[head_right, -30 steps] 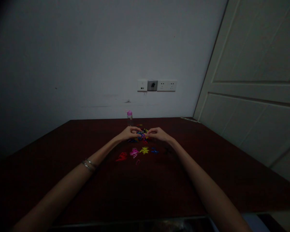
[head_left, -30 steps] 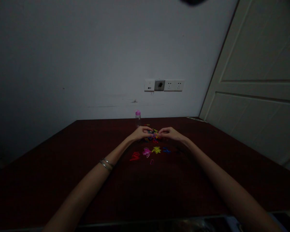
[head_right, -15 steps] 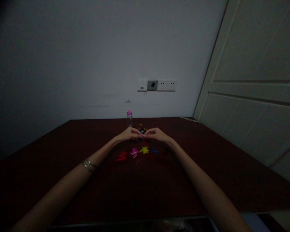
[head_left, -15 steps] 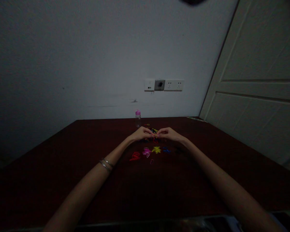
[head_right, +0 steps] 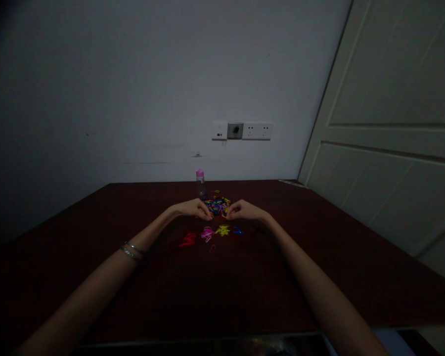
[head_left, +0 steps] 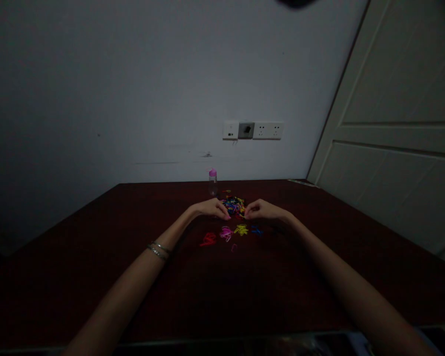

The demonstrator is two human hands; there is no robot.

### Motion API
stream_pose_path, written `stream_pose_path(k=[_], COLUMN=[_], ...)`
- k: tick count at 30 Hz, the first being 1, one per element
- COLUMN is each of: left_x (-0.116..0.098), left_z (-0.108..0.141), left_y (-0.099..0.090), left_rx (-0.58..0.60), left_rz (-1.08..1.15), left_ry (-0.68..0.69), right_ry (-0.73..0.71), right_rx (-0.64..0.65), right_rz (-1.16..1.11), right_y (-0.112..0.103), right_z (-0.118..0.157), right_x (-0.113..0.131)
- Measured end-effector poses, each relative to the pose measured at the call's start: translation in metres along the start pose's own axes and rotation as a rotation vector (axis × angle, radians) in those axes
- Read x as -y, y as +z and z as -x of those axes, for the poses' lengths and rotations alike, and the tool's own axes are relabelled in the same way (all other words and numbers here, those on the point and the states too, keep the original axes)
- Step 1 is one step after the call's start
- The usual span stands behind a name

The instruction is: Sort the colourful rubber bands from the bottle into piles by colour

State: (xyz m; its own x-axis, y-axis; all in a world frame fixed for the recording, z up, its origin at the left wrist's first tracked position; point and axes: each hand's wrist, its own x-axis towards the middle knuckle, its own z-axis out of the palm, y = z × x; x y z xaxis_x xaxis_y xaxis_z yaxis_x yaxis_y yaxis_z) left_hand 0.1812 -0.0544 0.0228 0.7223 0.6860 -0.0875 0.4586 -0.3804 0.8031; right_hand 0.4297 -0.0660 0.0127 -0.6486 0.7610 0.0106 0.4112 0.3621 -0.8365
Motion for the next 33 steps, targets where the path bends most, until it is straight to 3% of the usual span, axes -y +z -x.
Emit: stream_pose_path(k=[4,8,14,19,22,26,33], left_x=[0.003,0.004,0.005,0.011,0.015,0.016,0.016], left_z=[-0.002,-0.001,-0.002,-0.007,-0.008,-0.009,-0.010], left_y=[0.005,0.005,0.004,0.005,0.006,0.007,0.010], left_rx=[0.140,0.218,0.209,0.168,0.179,0.221,0.227], left_rz=[0.000,-0.028,-0.046,-0.007,0.017,0.057,0.049], left_ry=[-0.017,-0.033,-0.008,-0.027,-0.038,-0.031,-0.056], right_ry=[0.036,0.043,0.037,-0.168,-0.285,-0.328,-0.347], right_rx=[0.121,0.153,0.109,0.027,0.071,0.111,0.113], right_rz=[0.006,0.019,0.081,0.287,0.451,0.614,0.642], right_y=[0.001,0.003,0.005,0.013,0.023,0.036,0.043], right_z=[0.000,-0.001,-0.002,-0.005,-0.007,-0.009,-0.010], right_x=[-0.006,-0.008,-0.004,0.006,0.015,0.022,0.024])
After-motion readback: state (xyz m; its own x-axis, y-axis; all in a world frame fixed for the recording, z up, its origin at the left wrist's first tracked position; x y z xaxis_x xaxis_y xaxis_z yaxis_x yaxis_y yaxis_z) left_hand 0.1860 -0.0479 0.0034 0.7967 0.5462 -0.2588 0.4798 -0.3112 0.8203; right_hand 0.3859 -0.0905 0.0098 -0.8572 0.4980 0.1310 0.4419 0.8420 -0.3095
